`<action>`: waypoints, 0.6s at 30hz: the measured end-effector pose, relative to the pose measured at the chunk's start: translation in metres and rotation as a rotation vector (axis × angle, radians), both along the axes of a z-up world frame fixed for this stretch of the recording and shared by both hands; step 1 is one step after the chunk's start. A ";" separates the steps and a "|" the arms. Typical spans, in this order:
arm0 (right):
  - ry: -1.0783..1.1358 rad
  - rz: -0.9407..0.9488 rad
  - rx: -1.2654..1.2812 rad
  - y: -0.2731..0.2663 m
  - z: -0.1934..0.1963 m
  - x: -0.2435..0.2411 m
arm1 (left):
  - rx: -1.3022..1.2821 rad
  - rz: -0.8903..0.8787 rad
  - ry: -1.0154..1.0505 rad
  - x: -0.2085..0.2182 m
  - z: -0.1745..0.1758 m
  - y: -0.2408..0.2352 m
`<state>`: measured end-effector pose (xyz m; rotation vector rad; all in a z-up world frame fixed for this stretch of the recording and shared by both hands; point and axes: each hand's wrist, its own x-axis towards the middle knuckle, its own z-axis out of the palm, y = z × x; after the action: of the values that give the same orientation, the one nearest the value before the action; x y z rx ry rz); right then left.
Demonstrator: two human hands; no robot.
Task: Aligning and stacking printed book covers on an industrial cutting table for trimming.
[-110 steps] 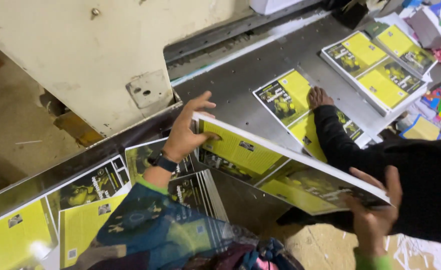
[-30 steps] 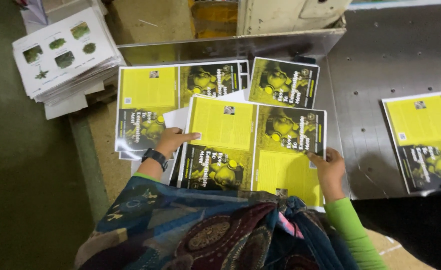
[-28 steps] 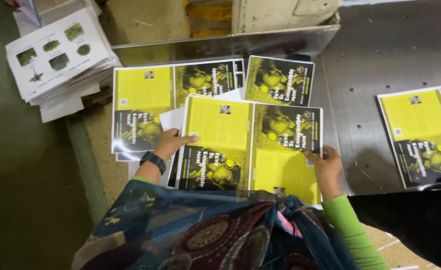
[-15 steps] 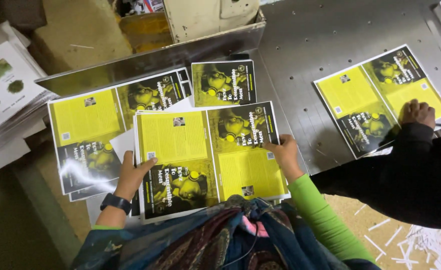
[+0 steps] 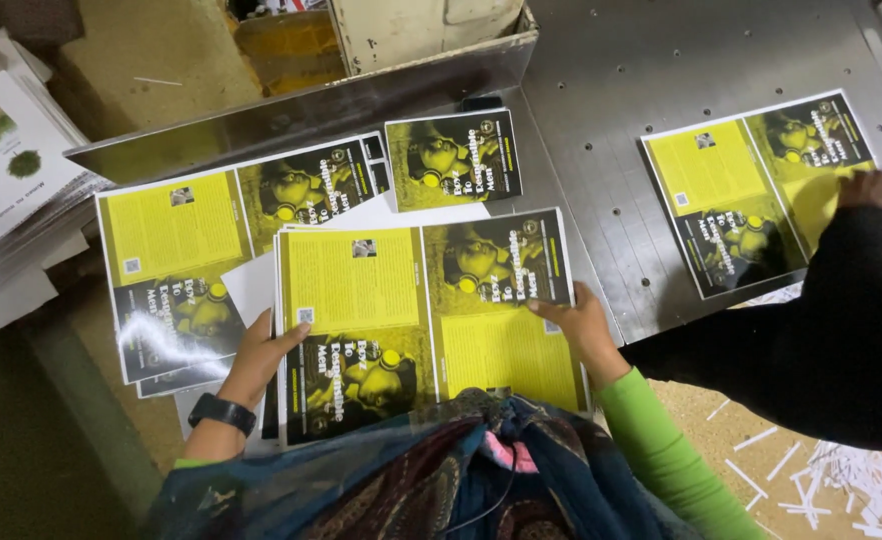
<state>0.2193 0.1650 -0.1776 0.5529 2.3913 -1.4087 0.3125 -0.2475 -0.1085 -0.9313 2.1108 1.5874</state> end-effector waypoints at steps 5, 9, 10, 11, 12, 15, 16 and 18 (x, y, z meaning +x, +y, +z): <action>-0.107 0.002 0.081 -0.004 0.007 0.027 | 0.108 0.000 0.065 0.015 -0.009 -0.005; -0.069 -0.086 -0.033 0.012 0.004 0.042 | 0.180 -0.017 0.094 0.030 -0.038 -0.018; -0.056 -0.111 -0.062 0.022 -0.006 0.045 | 0.179 -0.039 0.084 0.035 -0.054 -0.027; -0.054 -0.114 -0.061 0.026 -0.010 0.051 | 0.180 -0.042 0.085 0.032 -0.046 -0.022; -0.060 -0.121 -0.070 0.029 -0.012 0.056 | 0.175 -0.073 0.090 0.031 -0.039 -0.016; -0.080 -0.129 -0.096 0.029 -0.003 0.063 | 0.163 -0.109 0.123 0.030 -0.029 -0.003; -0.097 -0.142 -0.117 0.027 0.002 0.066 | 0.152 -0.127 0.148 0.029 -0.028 0.001; -0.118 -0.162 -0.160 0.009 0.027 0.068 | 0.145 -0.126 0.152 0.032 -0.025 0.005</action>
<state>0.2875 0.1741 -0.1507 0.7792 2.1601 -1.5708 0.3446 -0.2426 -0.1331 -0.6365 2.0742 1.7670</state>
